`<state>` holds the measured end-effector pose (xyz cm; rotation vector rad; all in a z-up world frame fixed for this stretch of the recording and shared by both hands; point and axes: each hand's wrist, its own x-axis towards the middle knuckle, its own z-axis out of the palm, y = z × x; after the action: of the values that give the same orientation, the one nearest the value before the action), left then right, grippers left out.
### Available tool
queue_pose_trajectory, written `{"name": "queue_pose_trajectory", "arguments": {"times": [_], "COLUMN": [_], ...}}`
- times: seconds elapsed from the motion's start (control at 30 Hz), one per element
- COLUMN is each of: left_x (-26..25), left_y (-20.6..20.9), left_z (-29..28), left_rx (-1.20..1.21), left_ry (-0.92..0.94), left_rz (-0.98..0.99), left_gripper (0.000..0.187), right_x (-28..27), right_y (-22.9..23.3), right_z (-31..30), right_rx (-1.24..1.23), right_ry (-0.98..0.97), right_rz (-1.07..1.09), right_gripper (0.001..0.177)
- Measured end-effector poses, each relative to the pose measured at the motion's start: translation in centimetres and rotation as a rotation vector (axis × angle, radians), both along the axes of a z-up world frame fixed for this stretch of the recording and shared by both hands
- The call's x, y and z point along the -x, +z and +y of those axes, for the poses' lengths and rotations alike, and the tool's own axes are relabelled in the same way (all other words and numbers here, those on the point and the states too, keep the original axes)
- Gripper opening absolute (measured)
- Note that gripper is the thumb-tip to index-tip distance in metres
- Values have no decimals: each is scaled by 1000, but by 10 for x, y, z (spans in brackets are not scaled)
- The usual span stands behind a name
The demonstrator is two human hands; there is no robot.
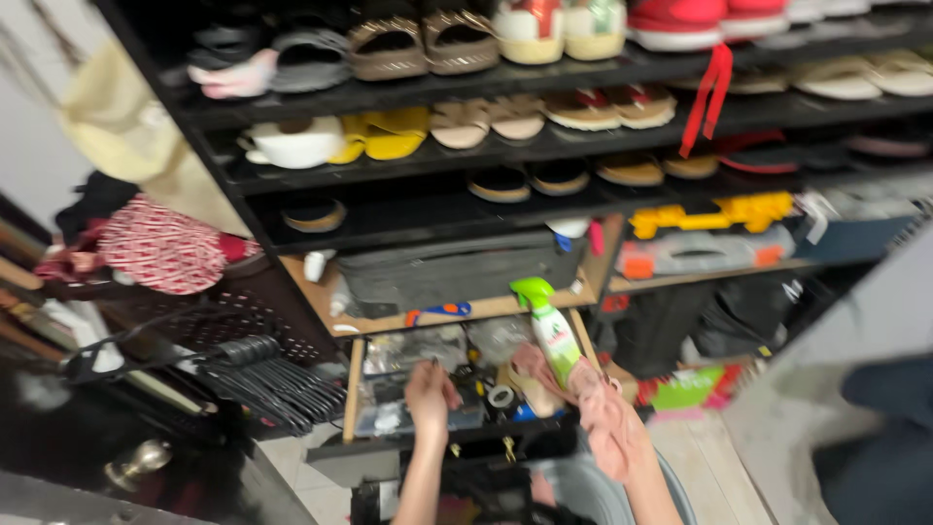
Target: The person cleans footwear by spraying a solution onto sandals and wiping them with a pink cloth.
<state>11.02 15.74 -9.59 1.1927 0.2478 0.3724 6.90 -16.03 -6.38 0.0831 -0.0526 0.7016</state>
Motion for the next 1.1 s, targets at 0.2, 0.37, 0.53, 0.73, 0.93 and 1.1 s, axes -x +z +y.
{"name": "queue_pose_trajectory", "arguments": {"times": [0.2,0.37,0.53,0.73,0.93,1.1], "left_x": [62,112,156,212,257,283], "left_y": [-83,-92,-127,-161,-214,-292], "left_z": [-69,-91,-107,-149,-162,-141], "left_rx": [-22,-146,-128,-82,-59,-55], "left_ry": [-27,71,115,198,221,239], "left_rz": [152,63,310,273,269,484], "left_gripper": [40,21,37,15,29,42], "right_x": [23,73,120,162,165,171], "right_y": [-121,-160,-177,-223,-283,-315], "right_z": [-59,-80,-101,-110,-113,-89], "right_rx": [652,799,961,1257,1870,2367], "right_ry": [-552,-557,-410,-116,347,231], "right_rz": [-228,77,194,231,-203,-1472], "right_gripper": [16,19,23,30,44,45]}}
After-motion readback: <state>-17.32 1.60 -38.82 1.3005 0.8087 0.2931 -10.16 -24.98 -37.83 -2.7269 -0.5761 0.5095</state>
